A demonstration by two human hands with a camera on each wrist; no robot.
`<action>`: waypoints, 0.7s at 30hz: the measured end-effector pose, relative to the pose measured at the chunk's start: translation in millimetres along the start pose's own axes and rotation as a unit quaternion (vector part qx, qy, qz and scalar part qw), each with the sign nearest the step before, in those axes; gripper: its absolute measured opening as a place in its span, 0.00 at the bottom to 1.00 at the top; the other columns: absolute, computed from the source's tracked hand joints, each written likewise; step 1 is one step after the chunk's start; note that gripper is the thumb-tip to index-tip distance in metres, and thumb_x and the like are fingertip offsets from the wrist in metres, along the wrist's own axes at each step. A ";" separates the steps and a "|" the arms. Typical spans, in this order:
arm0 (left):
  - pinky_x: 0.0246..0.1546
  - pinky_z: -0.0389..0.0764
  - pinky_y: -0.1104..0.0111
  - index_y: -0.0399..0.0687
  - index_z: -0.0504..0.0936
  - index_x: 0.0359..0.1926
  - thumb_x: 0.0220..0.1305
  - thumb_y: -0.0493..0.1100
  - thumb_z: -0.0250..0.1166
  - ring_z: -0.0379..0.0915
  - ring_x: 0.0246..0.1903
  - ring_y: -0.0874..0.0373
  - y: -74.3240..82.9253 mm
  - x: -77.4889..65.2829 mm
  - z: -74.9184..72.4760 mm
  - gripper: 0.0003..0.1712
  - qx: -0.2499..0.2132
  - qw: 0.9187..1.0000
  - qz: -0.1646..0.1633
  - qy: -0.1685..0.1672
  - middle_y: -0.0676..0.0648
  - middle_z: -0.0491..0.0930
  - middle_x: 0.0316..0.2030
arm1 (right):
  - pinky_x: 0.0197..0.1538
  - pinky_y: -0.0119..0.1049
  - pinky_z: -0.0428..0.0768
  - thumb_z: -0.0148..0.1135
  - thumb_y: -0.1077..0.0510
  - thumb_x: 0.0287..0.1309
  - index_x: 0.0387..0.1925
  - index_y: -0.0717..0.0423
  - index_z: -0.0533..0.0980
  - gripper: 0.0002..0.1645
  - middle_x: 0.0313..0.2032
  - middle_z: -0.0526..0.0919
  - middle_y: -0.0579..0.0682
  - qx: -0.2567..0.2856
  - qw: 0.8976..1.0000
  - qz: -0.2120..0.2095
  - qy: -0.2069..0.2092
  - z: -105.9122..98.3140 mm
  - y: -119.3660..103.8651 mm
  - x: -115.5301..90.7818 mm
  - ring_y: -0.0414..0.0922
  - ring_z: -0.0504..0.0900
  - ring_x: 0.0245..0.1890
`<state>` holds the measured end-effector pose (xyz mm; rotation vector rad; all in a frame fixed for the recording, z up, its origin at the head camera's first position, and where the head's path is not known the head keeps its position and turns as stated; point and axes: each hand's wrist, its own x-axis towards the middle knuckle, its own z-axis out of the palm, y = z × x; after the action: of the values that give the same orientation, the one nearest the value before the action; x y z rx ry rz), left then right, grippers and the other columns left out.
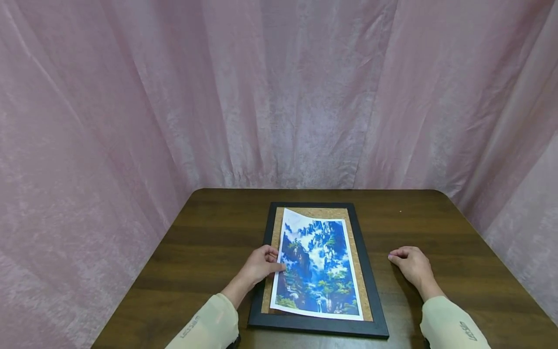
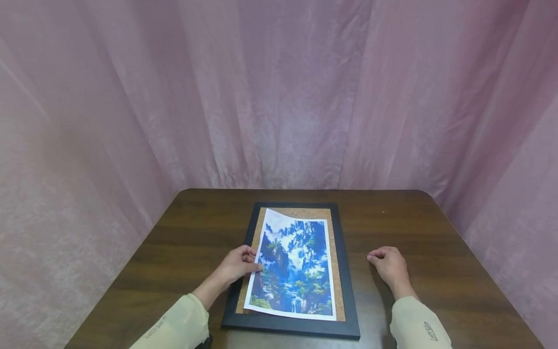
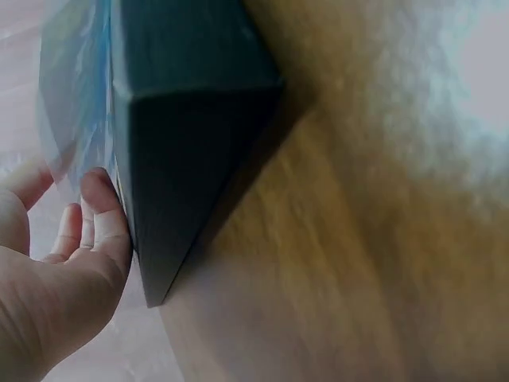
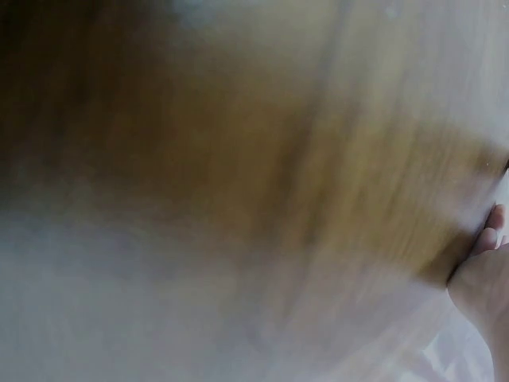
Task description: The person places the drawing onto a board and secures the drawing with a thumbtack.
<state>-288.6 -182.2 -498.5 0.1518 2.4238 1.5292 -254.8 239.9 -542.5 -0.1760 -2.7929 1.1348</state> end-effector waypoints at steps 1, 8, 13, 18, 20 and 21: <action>0.32 0.81 0.64 0.39 0.76 0.47 0.57 0.39 0.75 0.75 0.28 0.54 -0.6 0.2 -1.5 0.21 0.000 1.000 0.002 -0.003 0.44 0.78 0.30 | 0.58 0.64 0.64 0.62 0.60 0.65 0.40 0.67 0.83 0.12 0.52 0.74 0.70 0.000 1.000 0.001 0.000 0.1 -0.2 -0.2 0.67 0.69 0.56; 0.33 0.82 0.64 0.37 0.77 0.46 0.60 0.42 0.73 0.77 0.28 0.54 -3.2 -0.3 -11.2 0.19 0.014 1.000 0.010 -0.009 0.45 0.79 0.32 | 0.58 0.63 0.65 0.61 0.59 0.65 0.40 0.67 0.83 0.12 0.52 0.74 0.70 -0.003 1.000 -0.001 0.000 0.7 -1.6 -0.8 0.67 0.70 0.56; 0.34 0.80 0.65 0.39 0.79 0.45 0.60 0.44 0.73 0.74 0.31 0.53 -1.1 1.8 -17.1 0.17 0.055 0.998 0.019 0.023 0.46 0.77 0.33 | 0.58 0.63 0.65 0.62 0.59 0.65 0.39 0.67 0.83 0.12 0.51 0.75 0.70 -0.004 1.000 -0.003 0.003 1.2 -0.2 -0.2 0.66 0.70 0.55; 0.39 0.81 0.63 0.41 0.80 0.48 0.60 0.45 0.73 0.72 0.36 0.52 4.8 5.6 -20.4 0.19 0.107 0.992 0.042 0.044 0.46 0.77 0.38 | 0.58 0.63 0.65 0.62 0.60 0.65 0.39 0.66 0.84 0.12 0.51 0.75 0.69 -0.004 1.000 -0.008 0.006 1.5 0.8 -0.1 0.66 0.70 0.55; 0.43 0.82 0.60 0.43 0.80 0.50 0.60 0.46 0.73 0.72 0.41 0.50 7.0 7.0 -20.5 0.20 0.121 0.990 0.045 0.046 0.45 0.77 0.42 | 0.58 0.63 0.65 0.62 0.60 0.64 0.38 0.66 0.84 0.12 0.51 0.75 0.69 -0.004 1.000 -0.010 0.008 1.9 1.0 0.2 0.66 0.70 0.55; 0.45 0.81 0.58 0.44 0.80 0.50 0.60 0.46 0.73 0.72 0.43 0.49 7.8 7.7 -20.3 0.20 0.128 0.990 0.048 0.047 0.44 0.76 0.45 | 0.58 0.63 0.65 0.62 0.60 0.64 0.38 0.66 0.84 0.12 0.51 0.75 0.69 -0.004 1.000 -0.011 0.008 2.2 1.1 0.4 0.66 0.70 0.55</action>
<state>-302.2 -194.7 -484.6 0.2550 2.7176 1.2821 -255.5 239.2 -544.8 -0.1552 -2.7787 1.1126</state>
